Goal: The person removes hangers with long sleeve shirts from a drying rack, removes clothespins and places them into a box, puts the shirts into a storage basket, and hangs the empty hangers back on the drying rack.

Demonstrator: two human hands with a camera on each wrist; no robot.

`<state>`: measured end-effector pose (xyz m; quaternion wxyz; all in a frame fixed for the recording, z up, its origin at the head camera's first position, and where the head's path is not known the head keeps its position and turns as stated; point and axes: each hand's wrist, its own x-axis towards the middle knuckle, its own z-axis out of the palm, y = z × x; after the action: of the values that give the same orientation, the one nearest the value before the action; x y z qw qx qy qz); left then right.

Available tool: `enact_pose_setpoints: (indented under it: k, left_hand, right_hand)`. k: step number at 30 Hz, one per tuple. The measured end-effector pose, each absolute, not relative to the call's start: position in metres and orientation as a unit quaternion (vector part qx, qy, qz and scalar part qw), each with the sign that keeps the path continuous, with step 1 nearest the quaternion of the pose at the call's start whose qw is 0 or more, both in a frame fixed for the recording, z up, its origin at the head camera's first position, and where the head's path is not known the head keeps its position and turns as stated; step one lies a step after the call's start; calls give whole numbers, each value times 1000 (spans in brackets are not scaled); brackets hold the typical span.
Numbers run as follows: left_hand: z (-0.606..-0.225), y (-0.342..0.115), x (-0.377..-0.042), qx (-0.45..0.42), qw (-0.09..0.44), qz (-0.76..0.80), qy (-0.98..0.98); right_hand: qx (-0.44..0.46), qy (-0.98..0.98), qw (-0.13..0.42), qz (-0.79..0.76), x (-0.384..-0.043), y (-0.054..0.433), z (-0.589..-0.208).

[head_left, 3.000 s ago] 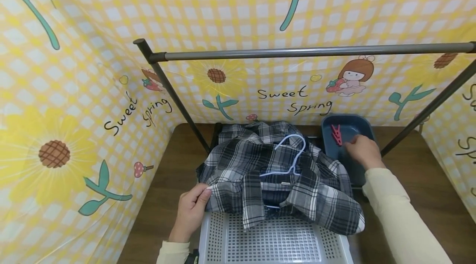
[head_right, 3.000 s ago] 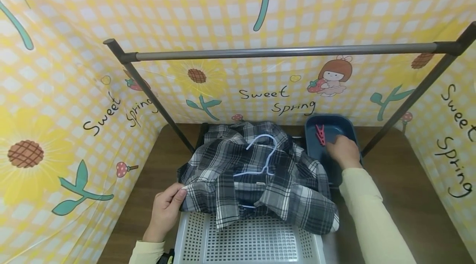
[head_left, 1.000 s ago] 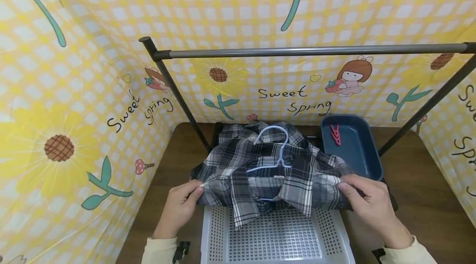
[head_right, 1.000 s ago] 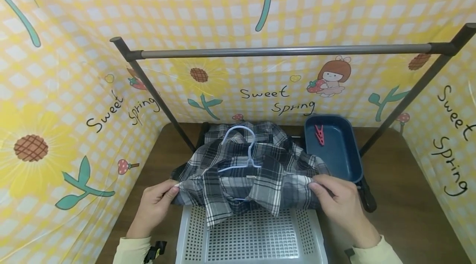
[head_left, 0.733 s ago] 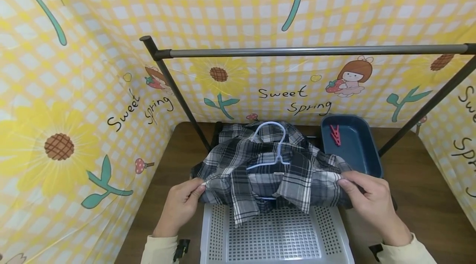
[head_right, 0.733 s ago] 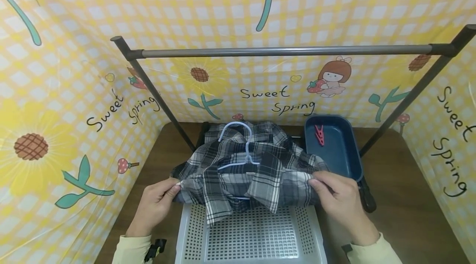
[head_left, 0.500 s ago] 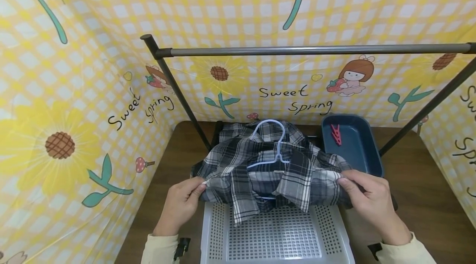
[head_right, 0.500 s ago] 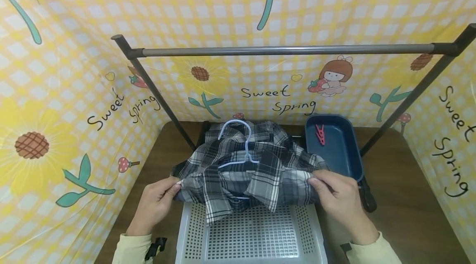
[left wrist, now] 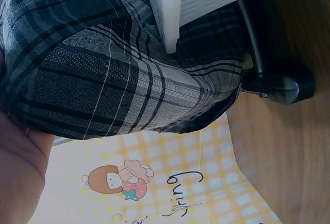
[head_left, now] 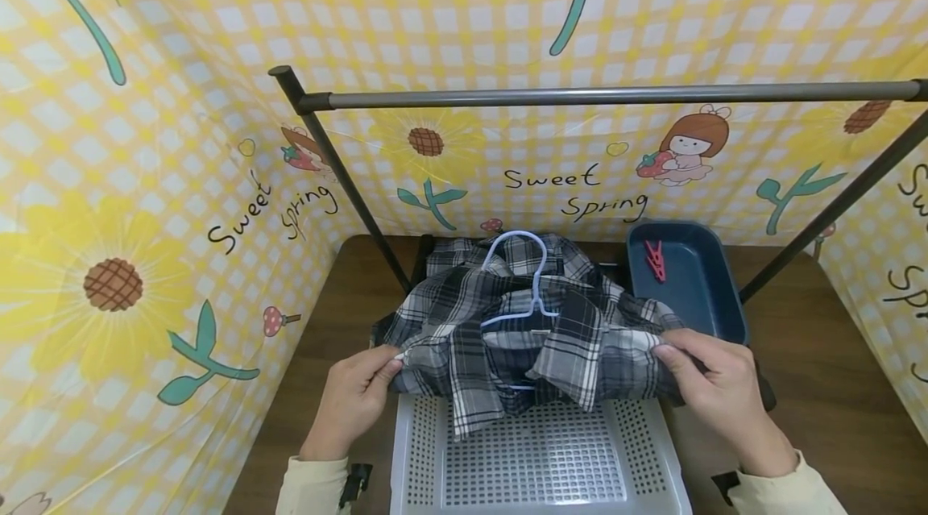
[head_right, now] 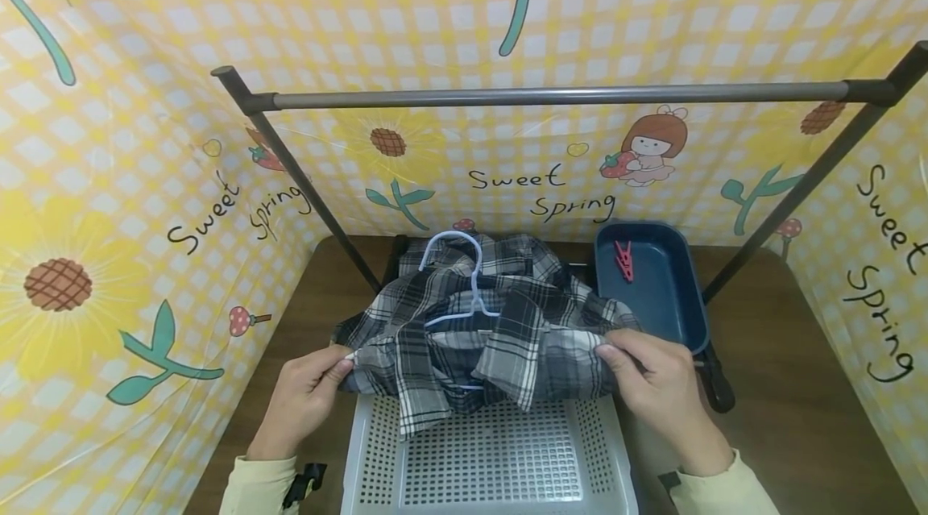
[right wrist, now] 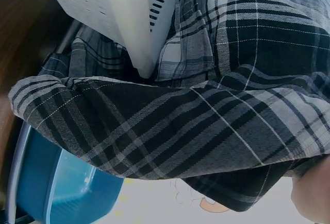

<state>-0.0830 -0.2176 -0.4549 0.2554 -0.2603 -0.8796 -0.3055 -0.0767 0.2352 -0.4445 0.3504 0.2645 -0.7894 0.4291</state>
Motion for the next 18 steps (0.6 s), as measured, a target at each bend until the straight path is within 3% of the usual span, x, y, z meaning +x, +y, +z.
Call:
enact_pose_setpoints:
  k: [18]
  left_hand:
    - [-456, -215, -82, -262, 248, -336, -870]
  right_hand:
    - [275, -787, 353, 424, -80, 228, -443]
